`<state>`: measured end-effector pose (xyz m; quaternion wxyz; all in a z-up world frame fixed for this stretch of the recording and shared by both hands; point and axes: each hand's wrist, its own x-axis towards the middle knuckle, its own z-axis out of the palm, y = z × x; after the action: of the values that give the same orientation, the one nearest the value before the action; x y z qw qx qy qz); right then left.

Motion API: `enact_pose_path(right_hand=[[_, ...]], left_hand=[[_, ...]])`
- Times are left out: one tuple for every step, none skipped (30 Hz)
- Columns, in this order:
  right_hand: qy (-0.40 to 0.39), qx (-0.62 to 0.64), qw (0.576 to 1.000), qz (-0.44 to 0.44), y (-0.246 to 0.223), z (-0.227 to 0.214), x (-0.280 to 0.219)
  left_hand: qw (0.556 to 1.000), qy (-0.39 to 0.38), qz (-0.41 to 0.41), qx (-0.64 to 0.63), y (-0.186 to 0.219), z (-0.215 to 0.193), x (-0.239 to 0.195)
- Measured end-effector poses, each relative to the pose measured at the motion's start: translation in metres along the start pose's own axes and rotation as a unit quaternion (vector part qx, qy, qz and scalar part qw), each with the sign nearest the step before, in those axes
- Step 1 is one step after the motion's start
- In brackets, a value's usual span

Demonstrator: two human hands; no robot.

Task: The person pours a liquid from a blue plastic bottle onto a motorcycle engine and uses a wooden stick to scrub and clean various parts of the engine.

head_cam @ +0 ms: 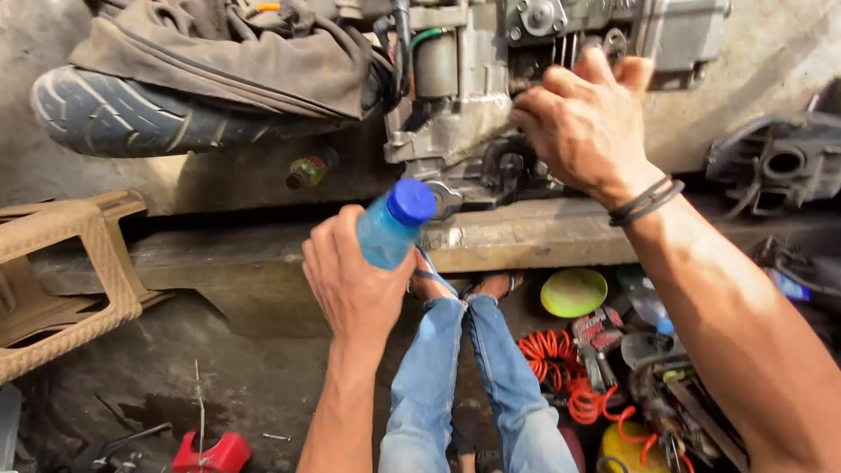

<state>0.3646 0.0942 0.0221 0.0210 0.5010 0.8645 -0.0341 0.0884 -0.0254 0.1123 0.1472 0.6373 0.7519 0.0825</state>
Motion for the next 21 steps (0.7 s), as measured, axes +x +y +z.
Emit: enact_pose_path(right_hand=[[-0.008, 0.001, 1.000, 0.002, 0.005, -0.001, -0.001], [0.034, -0.008, 0.999, 0.040, 0.009, -0.003, -0.001], [0.089, -0.018, 0.993, 0.073, 0.015, -0.003, 0.010], [0.094, -0.017, 0.993, 0.071, 0.002, -0.004, 0.013], [0.034, -0.008, 0.998, 0.053, -0.009, -0.005, 0.013], [-0.026, 0.001, 0.999, 0.036, -0.020, -0.006, 0.013], [-0.032, 0.005, 0.999, 0.034, -0.015, -0.004, 0.013], [0.035, -0.026, 0.997, 0.065, -0.011, -0.002, 0.012], [0.114, -0.062, 0.987, 0.095, -0.004, 0.001, 0.020], [0.121, -0.062, 0.986, 0.095, -0.015, 0.000, 0.024], [0.022, -0.059, 0.994, 0.089, -0.023, -0.001, 0.023], [-0.077, -0.054, 0.992, 0.081, -0.032, -0.002, 0.022], [-0.082, -0.050, 0.992, 0.078, -0.033, -0.001, 0.022], [-0.083, -0.048, 0.988, 0.123, -0.034, -0.001, 0.021], [-0.071, -0.052, 0.981, 0.171, -0.027, -0.001, 0.030], [-0.065, -0.054, 0.982, 0.171, -0.034, -0.001, 0.032], [-0.056, -0.041, 0.986, 0.150, -0.041, 0.000, 0.028], [-0.047, -0.028, 0.990, 0.129, -0.048, 0.001, 0.024], [-0.048, -0.025, 0.990, 0.128, -0.046, 0.003, 0.026], [-0.041, -0.029, 0.987, 0.155, -0.045, 0.005, 0.028], [-0.029, -0.034, 0.982, 0.181, -0.041, 0.007, 0.032]], left_hand=[[1.000, -0.008, -0.001, -0.002, -0.002, 0.003, 0.003], [1.000, -0.018, -0.004, 0.023, -0.005, 0.006, 0.005], [0.999, -0.015, -0.008, 0.051, -0.010, 0.009, 0.013], [0.998, -0.009, -0.009, 0.053, -0.015, 0.009, 0.014], [0.997, -0.012, 0.012, 0.079, -0.018, 0.010, 0.017], [0.994, -0.014, 0.034, 0.105, -0.022, 0.012, 0.019], [0.994, -0.021, 0.031, 0.106, -0.022, 0.012, 0.022], [0.991, -0.012, 0.041, 0.123, -0.022, 0.012, 0.024], [0.989, 0.010, 0.054, 0.140, -0.023, 0.014, 0.035], [0.988, 0.016, 0.055, 0.142, -0.025, 0.012, 0.037], [0.984, 0.022, 0.066, 0.162, -0.024, 0.012, 0.039], [0.980, 0.027, 0.077, 0.181, -0.023, 0.013, 0.041], [0.980, 0.021, 0.073, 0.183, -0.025, 0.014, 0.039], [0.977, 0.004, 0.073, 0.199, -0.027, 0.014, 0.037], [0.974, 0.002, 0.076, 0.212, -0.027, 0.018, 0.046], [0.974, 0.009, 0.076, 0.212, -0.030, 0.019, 0.050], [0.973, 0.006, 0.078, 0.218, -0.031, 0.021, 0.049], [0.971, 0.004, 0.079, 0.224, -0.033, 0.023, 0.048], [0.971, 0.002, 0.078, 0.227, -0.034, 0.023, 0.048], [0.969, -0.001, 0.082, 0.233, -0.034, 0.023, 0.048], [0.967, 0.001, 0.084, 0.240, -0.034, 0.024, 0.050]])
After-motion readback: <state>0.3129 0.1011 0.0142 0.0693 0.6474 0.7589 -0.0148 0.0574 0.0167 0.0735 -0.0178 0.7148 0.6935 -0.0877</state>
